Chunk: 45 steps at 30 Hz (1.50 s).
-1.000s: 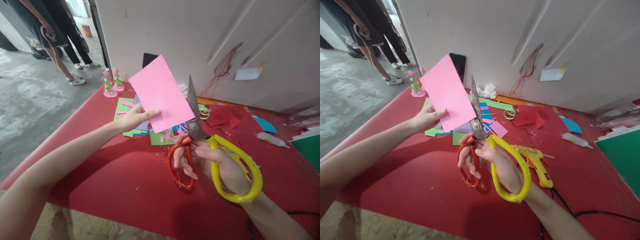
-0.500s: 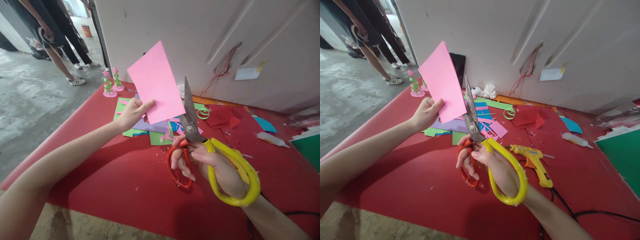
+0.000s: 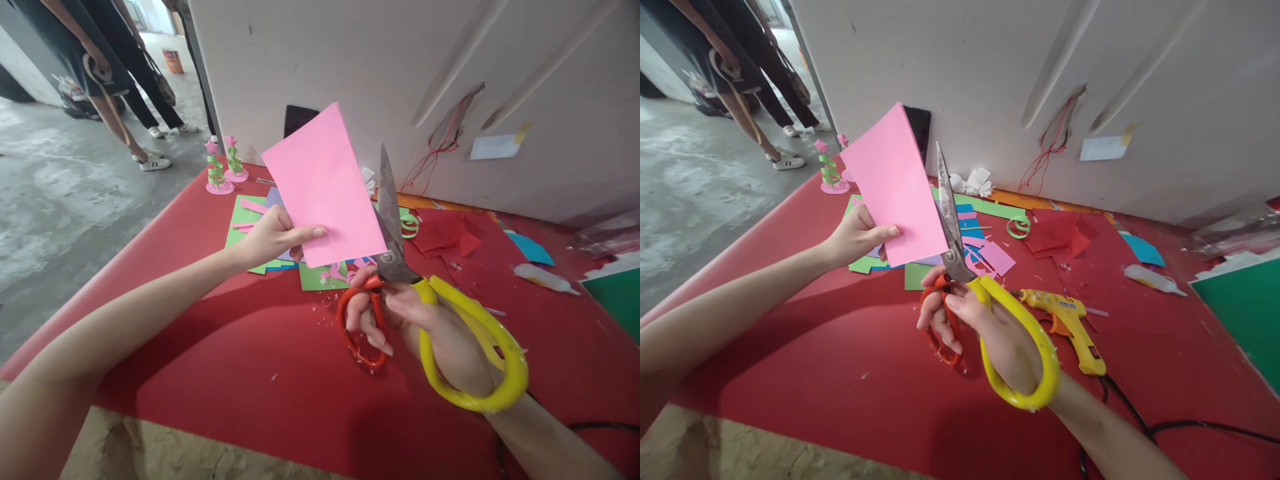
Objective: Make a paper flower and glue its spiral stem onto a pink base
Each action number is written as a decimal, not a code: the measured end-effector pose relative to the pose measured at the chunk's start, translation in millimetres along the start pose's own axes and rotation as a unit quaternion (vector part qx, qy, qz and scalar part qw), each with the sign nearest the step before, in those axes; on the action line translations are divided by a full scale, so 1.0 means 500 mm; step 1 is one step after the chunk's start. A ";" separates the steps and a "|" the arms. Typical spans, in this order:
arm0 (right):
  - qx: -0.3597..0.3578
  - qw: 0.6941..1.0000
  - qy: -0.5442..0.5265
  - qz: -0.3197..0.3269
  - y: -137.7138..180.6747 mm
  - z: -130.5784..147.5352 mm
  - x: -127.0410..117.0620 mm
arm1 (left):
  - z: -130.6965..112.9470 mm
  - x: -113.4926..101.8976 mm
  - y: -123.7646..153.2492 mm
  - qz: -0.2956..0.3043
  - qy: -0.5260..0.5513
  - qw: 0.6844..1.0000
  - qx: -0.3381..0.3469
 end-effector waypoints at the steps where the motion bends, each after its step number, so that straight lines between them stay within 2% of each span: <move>1: 0.005 1.000 0.002 -0.007 0.000 -0.001 -0.002 | 0.000 0.004 0.000 0.006 0.016 1.000 -0.002; 8: 0.000 0.997 0.061 -0.038 0.003 0.013 -0.004 | -0.002 0.011 0.002 0.021 0.044 0.999 -0.003; 15: 0.026 0.988 0.125 -0.089 0.003 0.012 -0.013 | -0.008 0.009 -0.001 0.032 0.036 0.999 0.014; 19: 0.024 0.983 0.142 -0.117 0.005 0.013 -0.021 | -0.002 0.010 0.000 0.033 0.036 0.999 0.008; 28: 0.027 0.977 0.161 -0.137 0.010 0.010 -0.029 | 0.005 0.014 0.001 0.029 0.050 0.998 0.006; 31: 0.031 0.974 0.162 -0.154 0.013 0.009 -0.038 | 0.010 0.025 0.005 0.043 0.061 0.997 -0.004; 35: -0.002 0.968 0.147 -0.205 0.029 0.023 -0.063 | 0.017 0.041 0.011 0.073 0.062 0.995 -0.005; 40: -0.046 0.952 0.138 -0.270 0.051 0.070 -0.115 | 0.026 0.029 0.010 0.037 0.062 0.997 -0.014; 43: -0.071 0.920 0.187 -0.337 0.067 0.119 -0.190 | 0.027 0.027 0.008 0.028 0.060 0.998 -0.023; 44: -0.073 0.896 0.234 -0.369 0.074 0.136 -0.222 | 0.027 0.029 0.007 0.031 0.056 0.998 -0.026; 45: -0.072 0.854 0.312 -0.409 0.081 0.154 -0.254 | 0.027 0.031 0.007 0.035 0.053 0.998 -0.029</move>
Point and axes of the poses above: each hand's wrist, its own y-axis away from the middle knuckle, its own x-axis out of the palm, z = x × y, the point moved 9 cm from there along -y, towards the middle knuckle, and after that the axes turned 10 degrees about x, right-handed, at the moved point
